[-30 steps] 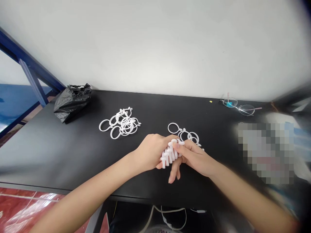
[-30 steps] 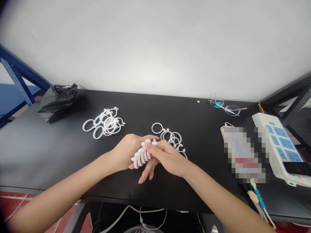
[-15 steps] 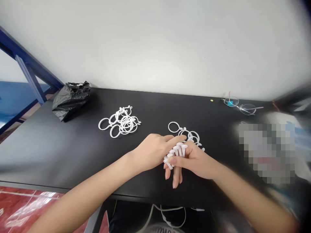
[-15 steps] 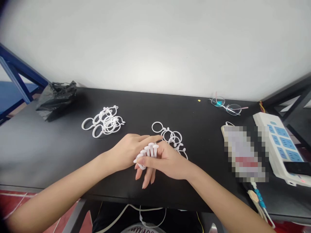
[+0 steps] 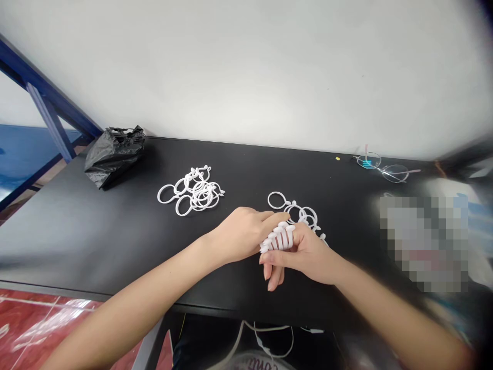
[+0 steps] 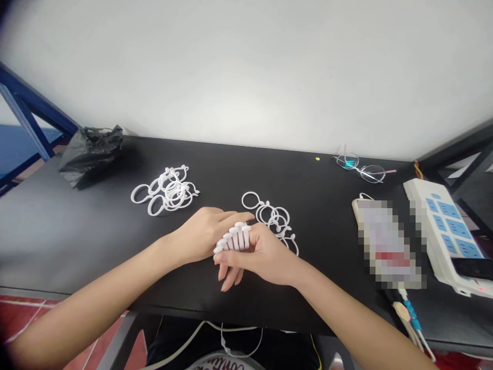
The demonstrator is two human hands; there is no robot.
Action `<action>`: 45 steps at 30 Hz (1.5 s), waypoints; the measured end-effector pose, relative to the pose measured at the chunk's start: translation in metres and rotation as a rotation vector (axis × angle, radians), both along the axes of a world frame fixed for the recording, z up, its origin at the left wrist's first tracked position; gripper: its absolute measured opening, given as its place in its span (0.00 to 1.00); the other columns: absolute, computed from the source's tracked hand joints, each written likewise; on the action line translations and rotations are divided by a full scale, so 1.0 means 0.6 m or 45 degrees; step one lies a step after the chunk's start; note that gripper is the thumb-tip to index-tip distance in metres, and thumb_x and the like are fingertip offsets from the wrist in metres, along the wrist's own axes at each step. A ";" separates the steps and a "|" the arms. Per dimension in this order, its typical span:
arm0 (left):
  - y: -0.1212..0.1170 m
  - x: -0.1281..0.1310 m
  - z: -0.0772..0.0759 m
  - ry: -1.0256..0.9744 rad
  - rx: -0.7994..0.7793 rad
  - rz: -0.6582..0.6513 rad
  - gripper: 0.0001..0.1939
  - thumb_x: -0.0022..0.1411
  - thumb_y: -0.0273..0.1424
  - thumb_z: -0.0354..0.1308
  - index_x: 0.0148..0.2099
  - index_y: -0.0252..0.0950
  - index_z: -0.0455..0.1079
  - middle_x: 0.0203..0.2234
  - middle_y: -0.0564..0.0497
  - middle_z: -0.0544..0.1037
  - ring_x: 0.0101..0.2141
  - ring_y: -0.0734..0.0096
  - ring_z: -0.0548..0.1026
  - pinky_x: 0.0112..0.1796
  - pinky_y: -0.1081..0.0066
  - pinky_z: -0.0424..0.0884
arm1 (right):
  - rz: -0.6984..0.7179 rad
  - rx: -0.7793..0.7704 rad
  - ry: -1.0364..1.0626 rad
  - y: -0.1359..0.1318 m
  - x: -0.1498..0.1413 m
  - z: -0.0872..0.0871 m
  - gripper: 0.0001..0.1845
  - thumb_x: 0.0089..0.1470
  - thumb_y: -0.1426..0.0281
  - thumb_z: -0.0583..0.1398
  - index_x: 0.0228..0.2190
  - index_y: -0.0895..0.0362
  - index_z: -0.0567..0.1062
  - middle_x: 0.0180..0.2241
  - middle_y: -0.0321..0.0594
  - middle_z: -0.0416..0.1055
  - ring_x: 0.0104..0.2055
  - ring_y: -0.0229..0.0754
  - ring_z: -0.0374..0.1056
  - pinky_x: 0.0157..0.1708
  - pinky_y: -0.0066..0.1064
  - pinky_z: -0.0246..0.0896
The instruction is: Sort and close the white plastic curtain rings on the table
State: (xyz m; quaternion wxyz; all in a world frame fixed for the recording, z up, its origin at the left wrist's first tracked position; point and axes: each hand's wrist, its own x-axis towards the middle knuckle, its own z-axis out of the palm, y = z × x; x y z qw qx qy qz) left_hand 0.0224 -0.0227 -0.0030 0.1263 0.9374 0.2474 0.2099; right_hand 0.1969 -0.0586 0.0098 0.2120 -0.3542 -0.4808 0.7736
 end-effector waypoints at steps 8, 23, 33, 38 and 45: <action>0.008 -0.008 -0.002 -0.248 0.019 -0.073 0.12 0.71 0.30 0.45 0.39 0.30 0.67 0.26 0.50 0.74 0.22 0.75 0.68 0.23 0.74 0.64 | -0.106 0.382 -0.119 -0.014 -0.005 0.003 0.16 0.58 0.63 0.63 0.23 0.60 0.75 0.16 0.33 0.71 0.18 0.32 0.67 0.27 0.26 0.67; 0.001 -0.012 0.033 -0.435 -0.812 -0.308 0.08 0.66 0.29 0.52 0.42 0.32 0.72 0.33 0.48 0.80 0.29 0.76 0.75 0.33 0.77 0.71 | 0.002 1.182 -0.264 -0.041 0.004 0.031 0.18 0.64 0.65 0.57 0.24 0.56 0.77 0.22 0.39 0.76 0.23 0.37 0.70 0.25 0.27 0.66; 0.004 -0.013 0.000 -0.334 -0.431 -0.103 0.23 0.67 0.32 0.50 0.62 0.33 0.60 0.37 0.46 0.77 0.31 0.72 0.75 0.29 0.75 0.71 | -0.054 0.348 -0.060 -0.024 0.003 0.031 0.26 0.68 0.58 0.49 0.32 0.63 0.78 0.22 0.42 0.76 0.23 0.36 0.72 0.26 0.26 0.70; 0.002 -0.010 0.001 -0.228 -0.316 -0.070 0.22 0.66 0.31 0.50 0.61 0.33 0.62 0.37 0.47 0.77 0.28 0.73 0.74 0.26 0.76 0.67 | -0.027 0.138 0.095 -0.019 0.002 0.026 0.20 0.65 0.60 0.55 0.35 0.63 0.77 0.33 0.47 0.79 0.29 0.38 0.78 0.26 0.24 0.72; 0.003 -0.011 0.003 -0.075 -0.349 0.010 0.21 0.66 0.32 0.52 0.60 0.34 0.64 0.26 0.53 0.78 0.24 0.72 0.75 0.26 0.75 0.67 | -0.160 0.013 0.085 -0.014 -0.006 0.017 0.11 0.55 0.65 0.66 0.30 0.63 0.78 0.30 0.44 0.80 0.30 0.41 0.80 0.25 0.24 0.74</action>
